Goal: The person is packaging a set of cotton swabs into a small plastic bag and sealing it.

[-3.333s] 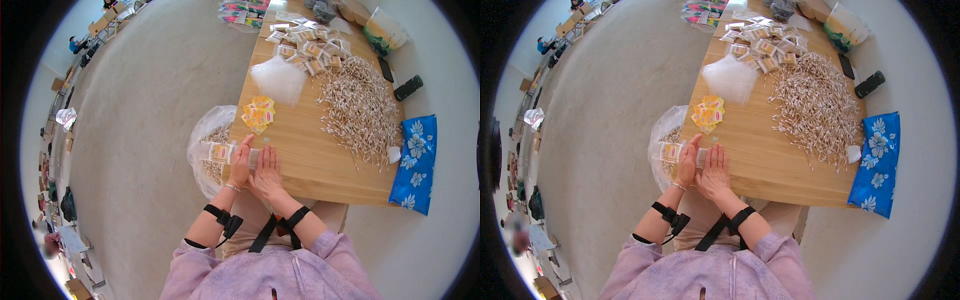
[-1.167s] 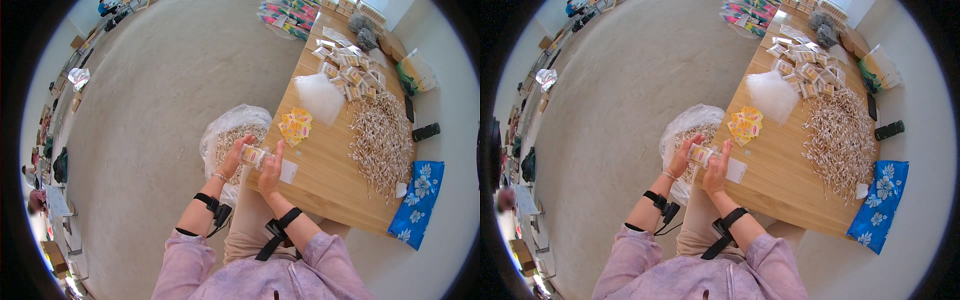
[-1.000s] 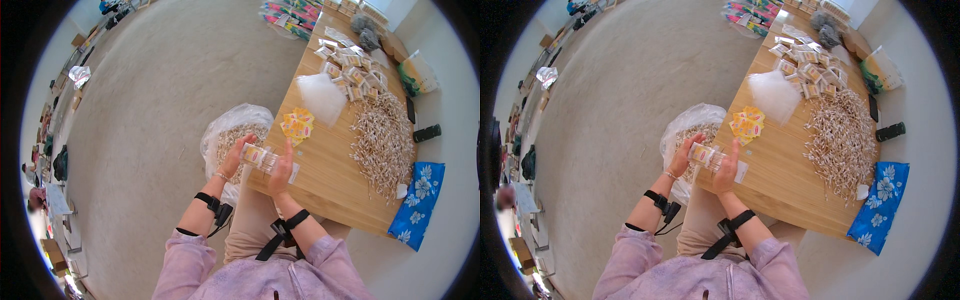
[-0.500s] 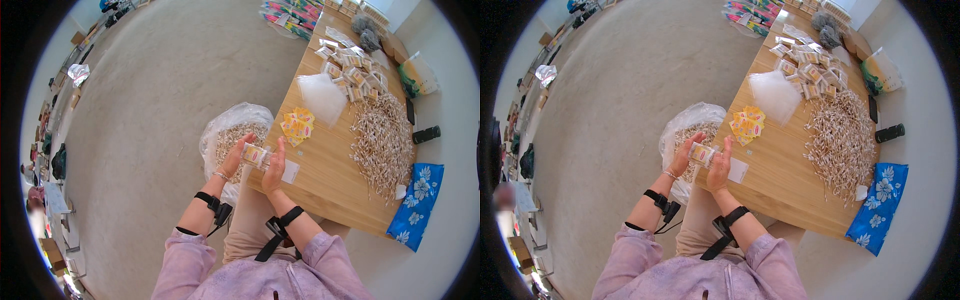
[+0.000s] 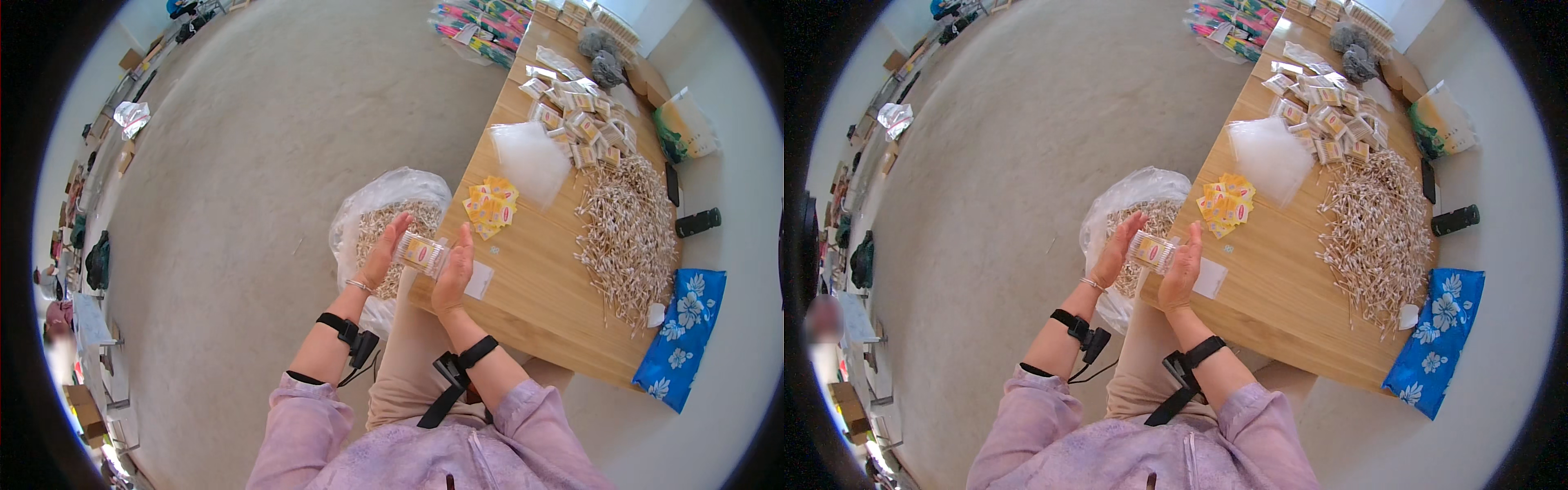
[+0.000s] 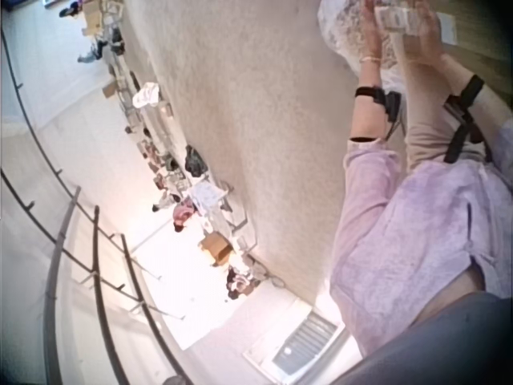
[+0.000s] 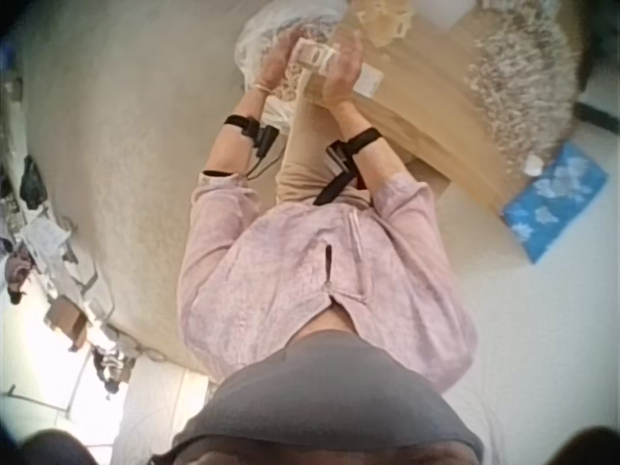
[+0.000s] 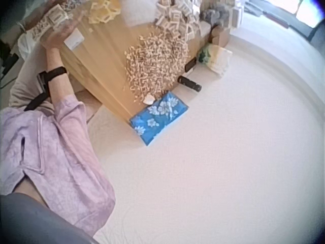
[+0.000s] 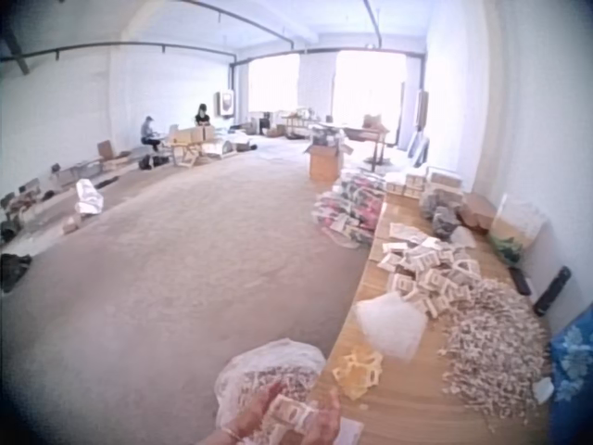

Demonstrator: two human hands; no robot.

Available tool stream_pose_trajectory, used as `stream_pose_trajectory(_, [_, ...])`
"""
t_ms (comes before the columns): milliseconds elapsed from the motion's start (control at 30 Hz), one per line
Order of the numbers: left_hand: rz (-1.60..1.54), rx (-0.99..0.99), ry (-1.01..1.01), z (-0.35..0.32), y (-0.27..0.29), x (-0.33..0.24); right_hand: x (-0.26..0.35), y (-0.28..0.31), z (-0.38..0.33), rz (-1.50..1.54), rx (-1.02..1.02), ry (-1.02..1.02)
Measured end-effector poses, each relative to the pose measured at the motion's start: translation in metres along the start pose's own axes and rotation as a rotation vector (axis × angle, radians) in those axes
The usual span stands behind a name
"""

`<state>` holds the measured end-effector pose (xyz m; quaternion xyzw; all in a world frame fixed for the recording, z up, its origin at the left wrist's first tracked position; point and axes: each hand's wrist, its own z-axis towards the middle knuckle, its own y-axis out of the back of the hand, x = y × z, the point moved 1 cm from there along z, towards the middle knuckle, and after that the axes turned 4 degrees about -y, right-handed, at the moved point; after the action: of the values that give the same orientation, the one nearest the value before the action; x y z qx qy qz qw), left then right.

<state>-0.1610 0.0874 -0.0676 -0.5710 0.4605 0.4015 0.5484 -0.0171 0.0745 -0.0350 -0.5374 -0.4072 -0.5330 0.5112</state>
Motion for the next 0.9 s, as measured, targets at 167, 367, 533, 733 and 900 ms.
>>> stream_pose_trajectory(167, [0.04, 0.103, 0.006, 0.0, -0.009, -0.002, -0.012, -0.011, -0.001, -0.016, 0.017, 0.022])
stream_pose_trajectory(367, [0.016, 0.092, 0.034, -0.004, -0.008, -0.006, -0.016, -0.025, -0.002, 0.011, 0.002, -0.012])
stream_pose_trajectory(533, [0.041, 0.067, 0.047, -0.003, -0.01, -0.005, -0.018, -0.024, -0.003, -0.004, 0.046, -0.041])
stream_pose_trajectory(733, [0.075, -0.019, 0.188, 0.006, -0.017, -0.001, -0.006, -0.005, 0.004, -0.161, 0.061, 0.058])
stream_pose_trajectory(900, [0.427, -0.331, 0.113, 0.007, 0.011, 0.011, 0.012, 0.061, 0.011, -0.492, -0.07, 0.155])
